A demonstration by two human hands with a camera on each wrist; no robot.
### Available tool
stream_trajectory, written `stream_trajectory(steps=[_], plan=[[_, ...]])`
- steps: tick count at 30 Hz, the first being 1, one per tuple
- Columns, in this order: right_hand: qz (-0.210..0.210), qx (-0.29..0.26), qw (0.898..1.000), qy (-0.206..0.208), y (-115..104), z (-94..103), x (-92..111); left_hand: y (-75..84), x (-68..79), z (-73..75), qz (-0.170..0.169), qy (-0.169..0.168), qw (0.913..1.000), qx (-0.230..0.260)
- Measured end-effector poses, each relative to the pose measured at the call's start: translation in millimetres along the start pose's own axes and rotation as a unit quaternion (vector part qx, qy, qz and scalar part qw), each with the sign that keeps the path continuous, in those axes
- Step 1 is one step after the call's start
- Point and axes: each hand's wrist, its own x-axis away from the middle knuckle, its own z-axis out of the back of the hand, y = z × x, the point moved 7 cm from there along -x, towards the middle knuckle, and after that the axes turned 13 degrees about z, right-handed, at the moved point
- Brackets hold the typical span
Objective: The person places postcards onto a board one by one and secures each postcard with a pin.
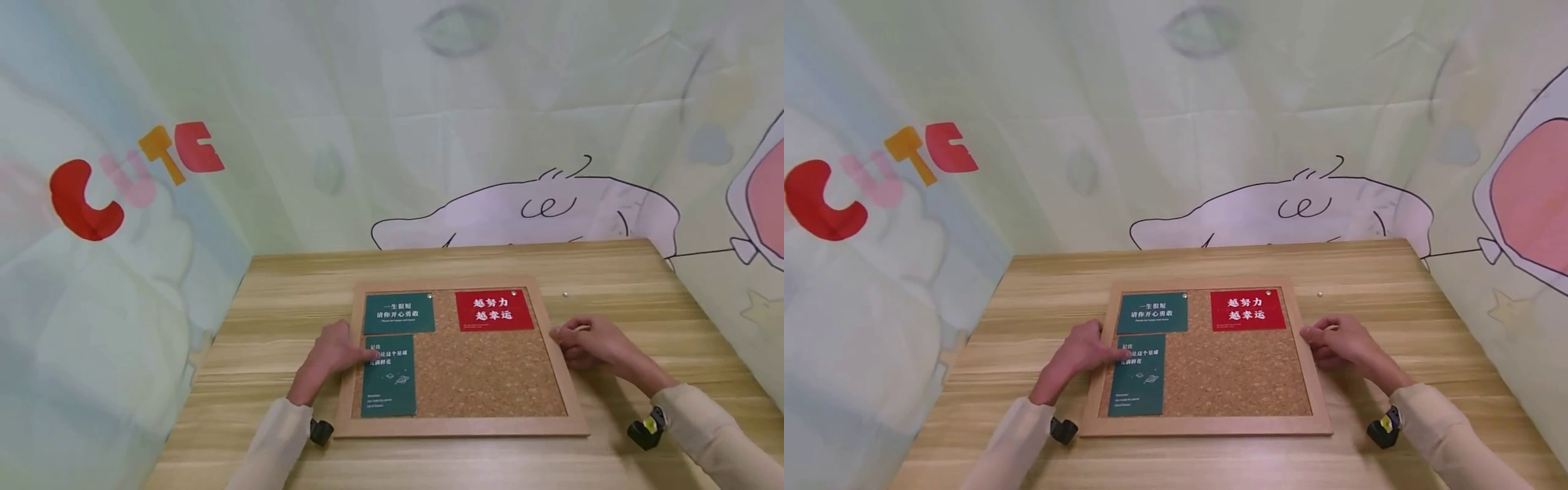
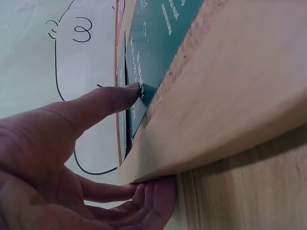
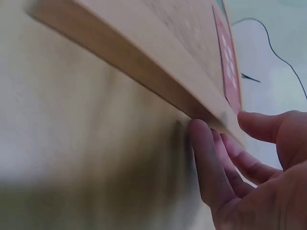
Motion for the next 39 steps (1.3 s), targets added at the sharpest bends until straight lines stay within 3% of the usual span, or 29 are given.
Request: stream_trajectory(steps=[3, 6, 8, 9, 12, 15, 19, 36, 39], plan=[[0.067, 0.109, 0.992, 0.023, -13, 17.4, -9, 0.3, 1.3, -0.8, 0.0, -0.003, 1.0, -0.001], [0.15, 0.257, 0.953, 0.065, -29, 33.9, -23, 0.7, 1.5, -0.3, 0.002, -0.005, 1.0, -0.006], [0.182, 0.334, 0.921, 0.086, -34, 42.2, -34, 0.7, 1.0, 0.1, 0.004, -0.009, 0.9999, -0.007], [0.186, 0.355, 0.912, 0.087, -35, 45.0, -40, 1.0, 0.7, 0.3, 0.004, -0.01, 0.9999, -0.007], [0.162, 0.378, 0.909, 0.065, -34, 48.1, -57, 0.4, 0.6, 3.4, 0.01, -0.01, 0.9999, -0.004], [0.143, 0.38, 0.913, 0.042, -32, 47.4, -69, 0.3, 0.5, 4.7, 0.013, -0.009, 0.9999, -0.002], [0.147, 0.38, 0.913, 0.024, -32, 45.1, -77, 0.3, 0.4, 2.8, 0.016, -0.01, 0.9998, -0.002], [0.174, 0.446, 0.878, -0.016, -33, 32.4, -91, 3.1, 5.2, 2.3, 0.009, -0.01, 0.9999, 0.007], [0.177, 0.445, 0.878, -0.012, -35, 30.4, -92, 3.8, 6.3, 2.6, 0.007, -0.01, 0.9999, 0.008]])
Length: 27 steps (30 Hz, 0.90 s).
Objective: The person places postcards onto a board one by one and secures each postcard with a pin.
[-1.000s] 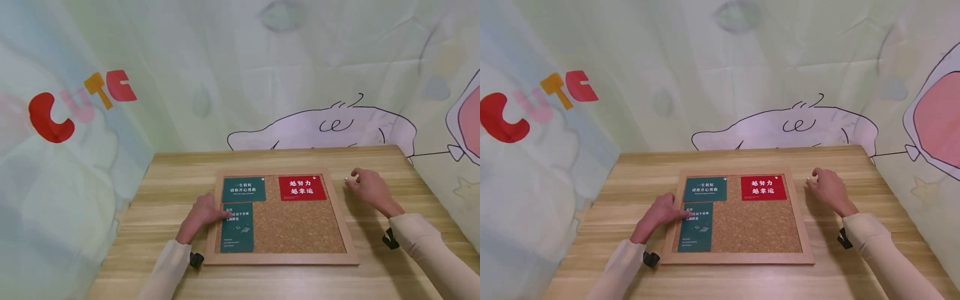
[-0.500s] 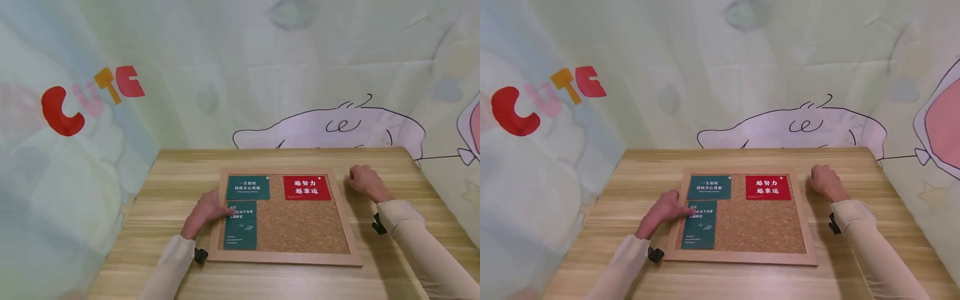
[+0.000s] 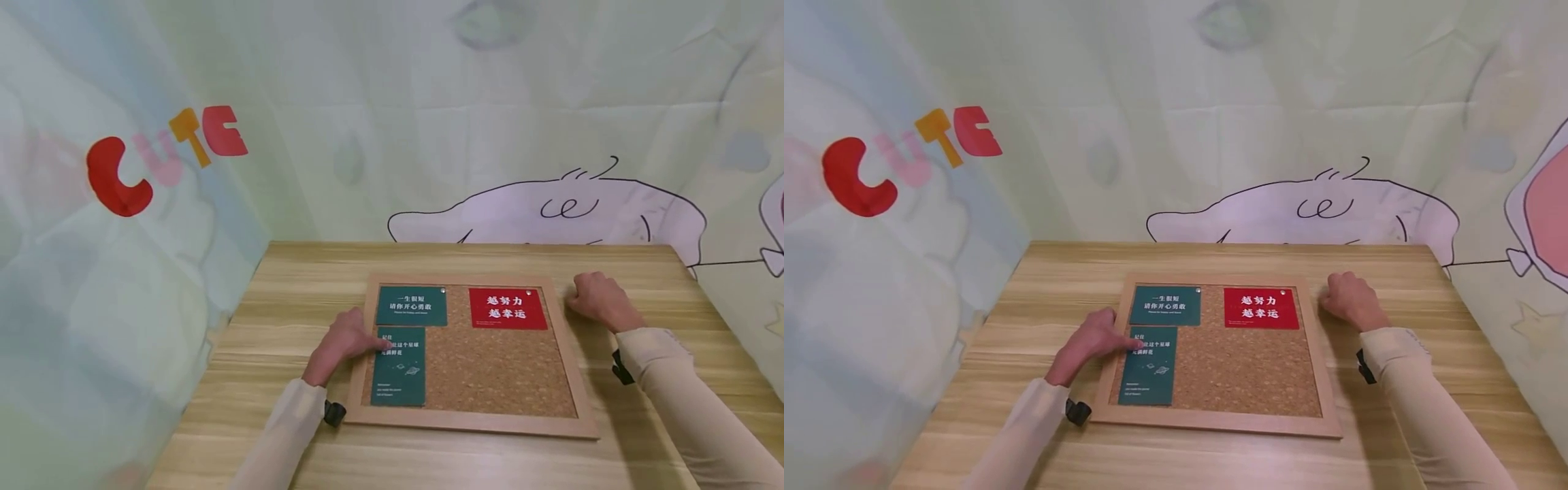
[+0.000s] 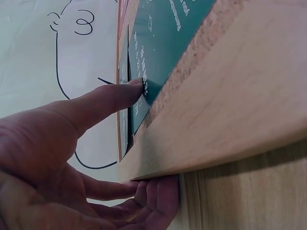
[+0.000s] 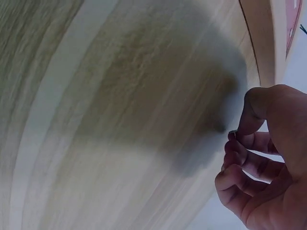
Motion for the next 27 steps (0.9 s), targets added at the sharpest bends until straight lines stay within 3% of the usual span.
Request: stream_trajectory(steps=[5, 9, 15, 23, 27], plan=[[0.005, -0.041, 0.999, 0.016, -14, 6.1, -10, 0.2, 1.4, 0.0, -0.002, 0.0, 1.0, 0.002], [0.04, -0.112, 0.993, 0.025, -44, 14.8, -24, 0.0, 1.7, 0.0, -0.001, -0.001, 1.0, 0.001], [0.071, -0.262, 0.962, 0.019, -106, 13.8, -44, -1.0, 1.0, 0.0, 0.004, 0.001, 1.0, -0.001], [0.107, -0.353, 0.929, -0.03, -185, -10.9, -64, -1.8, 1.2, 0.6, 0.011, 0.005, 0.9999, -0.003], [0.136, -0.366, 0.92, -0.037, -220, -20.0, -70, -1.3, 2.1, 0.6, 0.007, 0.008, 0.9999, -0.001]])
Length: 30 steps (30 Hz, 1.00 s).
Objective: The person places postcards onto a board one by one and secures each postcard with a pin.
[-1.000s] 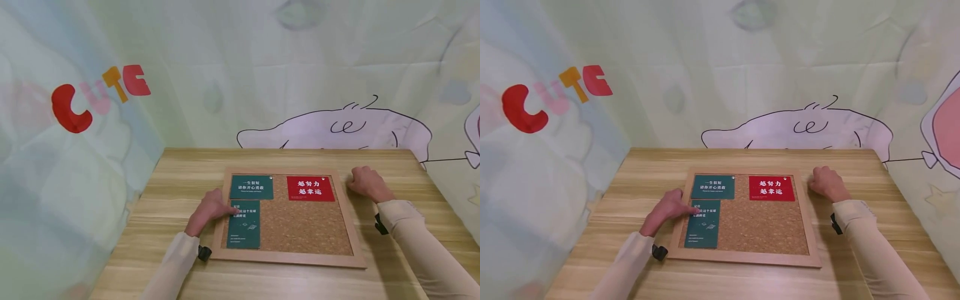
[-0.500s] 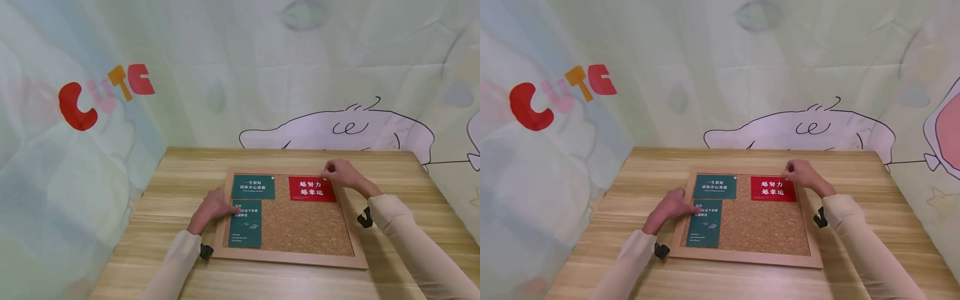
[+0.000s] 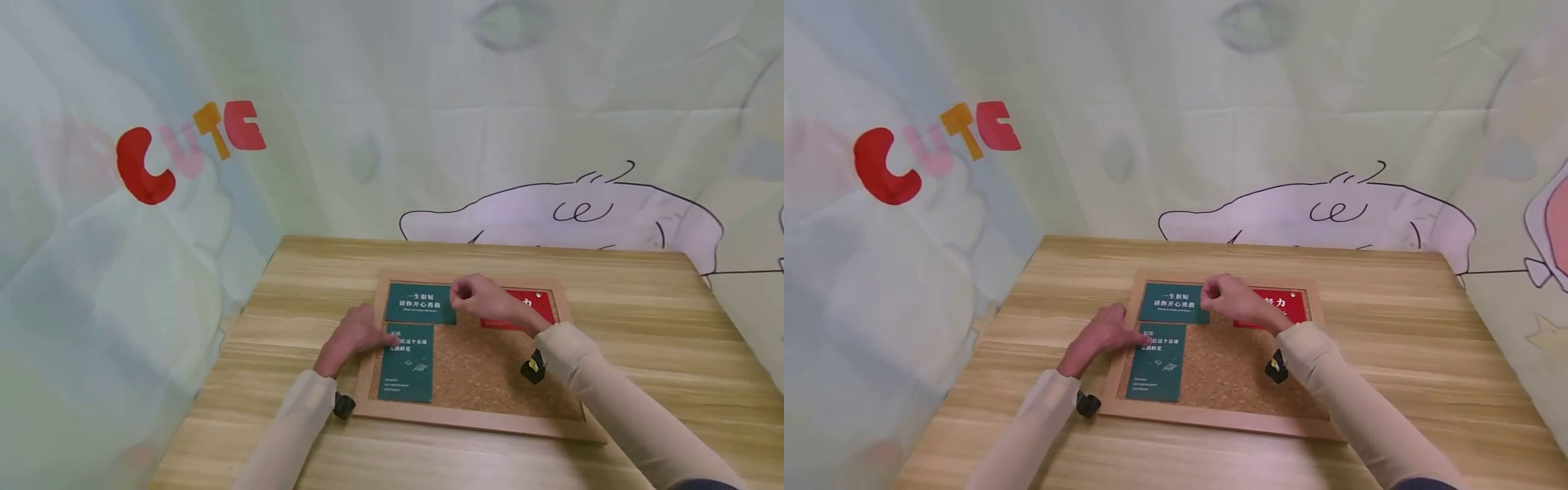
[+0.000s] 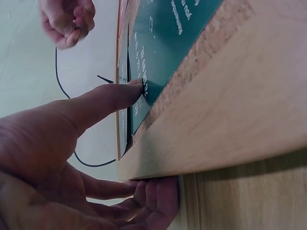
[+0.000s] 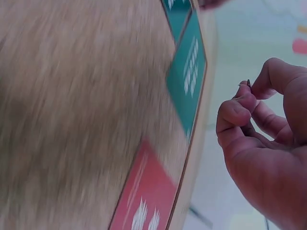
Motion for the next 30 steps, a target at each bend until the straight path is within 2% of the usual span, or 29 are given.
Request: stream_trajectory(steps=[7, 13, 18, 26, 30], plan=[[0.043, -0.014, 0.998, -0.037, -20, -35.9, -17, 4.8, -0.5, -1.8, -0.011, -0.005, 0.9999, 0.004], [0.079, -0.033, 0.994, -0.075, -25, -52.4, -22, 6.8, -1.0, -0.8, -0.009, -0.002, 0.9999, -0.008], [0.053, -0.043, 0.995, -0.074, -22, -54.3, -23, 6.8, -0.9, 0.0, -0.003, -0.004, 1.0, -0.006], [0.014, -0.101, 0.992, -0.071, -9, -54.6, -22, 4.9, 0.5, 0.9, -0.012, 0.0, 0.9999, -0.007], [0.006, -0.094, 0.992, -0.08, -4, -55.3, -21, 1.7, 1.0, 1.0, -0.012, 0.003, 0.9999, -0.01]])
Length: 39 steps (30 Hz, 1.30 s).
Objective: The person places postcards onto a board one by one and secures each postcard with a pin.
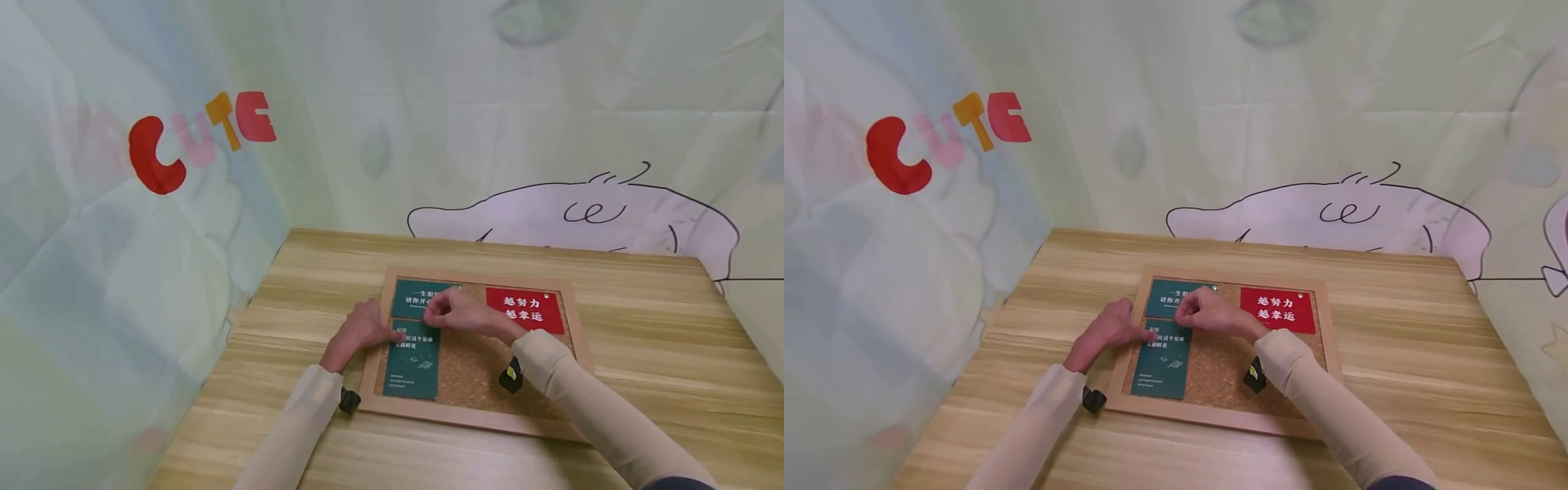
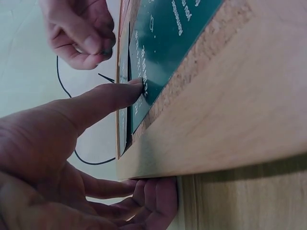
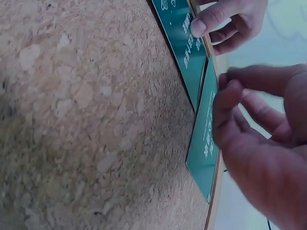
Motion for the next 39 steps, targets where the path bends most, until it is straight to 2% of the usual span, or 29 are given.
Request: stream_trajectory(steps=[4, 8, 12, 19, 32, 39], plan=[[-0.016, 0.021, 1.0, 0.004, 3, 1.4, 1, 0.6, -0.5, 0.1, -0.009, 0.008, 0.9999, -0.01], [-0.037, 0.03, 0.999, 0.025, 6, 0.2, 1, 0.9, -0.5, 0.2, -0.014, 0.009, 0.9998, -0.01], [-0.068, 0.015, 0.996, 0.047, 11, -4.5, 0, -0.5, 0.1, 0.1, -0.012, 0.003, 0.9999, -0.002], [-0.12, -0.002, 0.991, 0.058, 17, -10.2, -2, -1.5, -1.7, 0.0, -0.014, 0.008, 0.9999, -0.003], [-0.141, 0.014, 0.987, 0.074, 19, -1.3, 4, -1.2, -3.2, -0.8, -0.005, 0.006, 0.9999, -0.011], [-0.143, 0.005, 0.988, 0.054, 24, 0.3, 2, -0.4, -3.2, -0.5, -0.003, 0.008, 0.9998, -0.016]])
